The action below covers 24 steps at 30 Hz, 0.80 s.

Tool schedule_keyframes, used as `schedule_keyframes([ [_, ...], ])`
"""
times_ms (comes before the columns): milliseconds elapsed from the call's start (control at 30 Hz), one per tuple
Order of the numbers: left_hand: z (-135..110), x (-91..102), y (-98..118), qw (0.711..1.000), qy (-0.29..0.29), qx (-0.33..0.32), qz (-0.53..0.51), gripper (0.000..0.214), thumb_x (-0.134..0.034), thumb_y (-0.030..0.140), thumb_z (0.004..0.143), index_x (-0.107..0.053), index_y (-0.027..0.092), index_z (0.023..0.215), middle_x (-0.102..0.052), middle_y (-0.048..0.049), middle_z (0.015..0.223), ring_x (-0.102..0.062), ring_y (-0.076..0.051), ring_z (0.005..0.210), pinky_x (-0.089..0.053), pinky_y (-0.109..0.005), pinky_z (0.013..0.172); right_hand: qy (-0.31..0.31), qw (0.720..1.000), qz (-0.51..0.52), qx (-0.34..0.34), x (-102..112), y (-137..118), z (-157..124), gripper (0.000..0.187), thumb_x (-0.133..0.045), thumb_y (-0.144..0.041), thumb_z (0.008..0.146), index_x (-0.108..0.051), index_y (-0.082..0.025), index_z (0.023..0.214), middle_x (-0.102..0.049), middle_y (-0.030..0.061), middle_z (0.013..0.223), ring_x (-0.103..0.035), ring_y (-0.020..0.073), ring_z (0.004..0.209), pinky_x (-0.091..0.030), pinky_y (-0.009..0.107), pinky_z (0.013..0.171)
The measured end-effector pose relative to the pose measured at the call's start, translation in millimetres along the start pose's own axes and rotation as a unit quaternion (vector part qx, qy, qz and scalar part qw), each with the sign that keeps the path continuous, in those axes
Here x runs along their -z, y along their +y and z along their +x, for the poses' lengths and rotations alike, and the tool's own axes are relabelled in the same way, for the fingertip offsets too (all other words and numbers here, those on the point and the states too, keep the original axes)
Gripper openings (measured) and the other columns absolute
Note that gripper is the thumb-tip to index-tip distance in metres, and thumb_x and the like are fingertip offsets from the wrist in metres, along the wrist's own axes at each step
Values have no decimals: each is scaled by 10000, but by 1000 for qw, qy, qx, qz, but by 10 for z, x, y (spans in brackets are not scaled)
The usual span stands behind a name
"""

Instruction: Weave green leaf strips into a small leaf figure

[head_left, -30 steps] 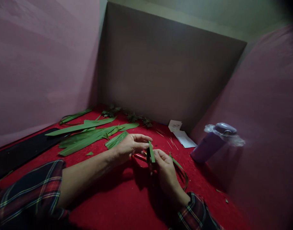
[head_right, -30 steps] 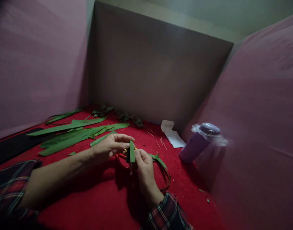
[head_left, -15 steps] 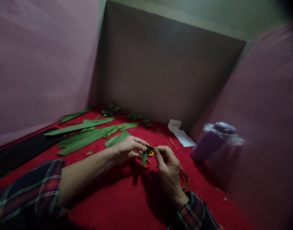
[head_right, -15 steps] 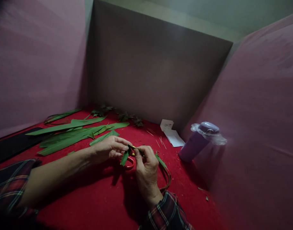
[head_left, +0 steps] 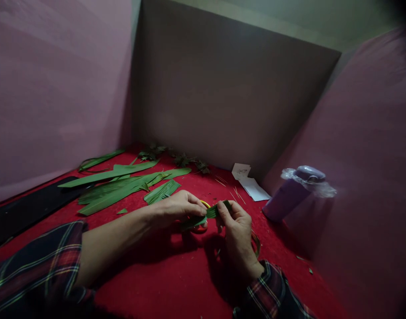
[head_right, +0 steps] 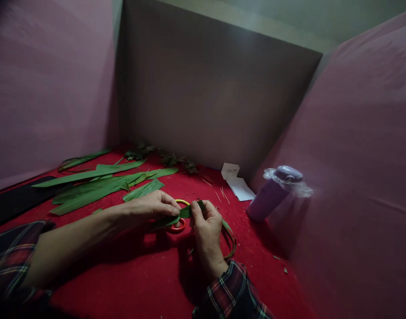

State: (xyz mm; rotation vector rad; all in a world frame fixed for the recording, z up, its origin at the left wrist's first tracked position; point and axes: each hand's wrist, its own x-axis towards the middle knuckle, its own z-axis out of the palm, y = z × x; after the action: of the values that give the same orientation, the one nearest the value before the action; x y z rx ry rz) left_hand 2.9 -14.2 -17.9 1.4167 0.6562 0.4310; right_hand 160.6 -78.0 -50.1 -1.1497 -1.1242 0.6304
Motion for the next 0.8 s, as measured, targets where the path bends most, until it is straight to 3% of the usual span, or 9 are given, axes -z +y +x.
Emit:
schedule_keyframes([
  [167, 24, 35, 20, 996, 40, -21, 72, 237, -694, 331, 617, -677, 116, 713, -643, -29, 612, -541, -101, 528, -394, -215, 537, -7, 1000, 9, -11, 0, -8, 0, 251, -601, -376, 795, -526, -172, 669, -457, -65, 495, -387, 77, 430, -311, 198, 397],
  [500, 9, -11, 56, 996, 59, -19, 68, 216, -689, 312, 605, -663, 110, 680, -626, -30, 577, -530, -110, 507, -403, -236, 533, -12, 1000, -11, -1, 1, 2, -7, 267, -571, -404, 814, -548, -169, 689, -478, -52, 528, -406, 83, 459, -335, 204, 426],
  [700, 46, 12, 55, 991, 110, -31, 71, 170, -648, 283, 609, -658, 114, 610, -619, -26, 541, -521, -110, 491, -386, -233, 523, 85, 991, -69, 78, 175, -258, 92, 280, -501, -432, 845, -594, -169, 881, -582, 26, 784, -512, 124, 624, -426, 226, 502],
  [800, 53, 1, 62, 989, 131, -35, 66, 137, -635, 255, 608, -651, 121, 587, -634, -31, 561, -531, -109, 504, -387, -228, 531, 135, 974, -151, 101, 415, -373, 226, 267, -521, -416, 825, -603, -162, 835, -593, 31, 734, -513, 130, 587, -417, 241, 505],
])
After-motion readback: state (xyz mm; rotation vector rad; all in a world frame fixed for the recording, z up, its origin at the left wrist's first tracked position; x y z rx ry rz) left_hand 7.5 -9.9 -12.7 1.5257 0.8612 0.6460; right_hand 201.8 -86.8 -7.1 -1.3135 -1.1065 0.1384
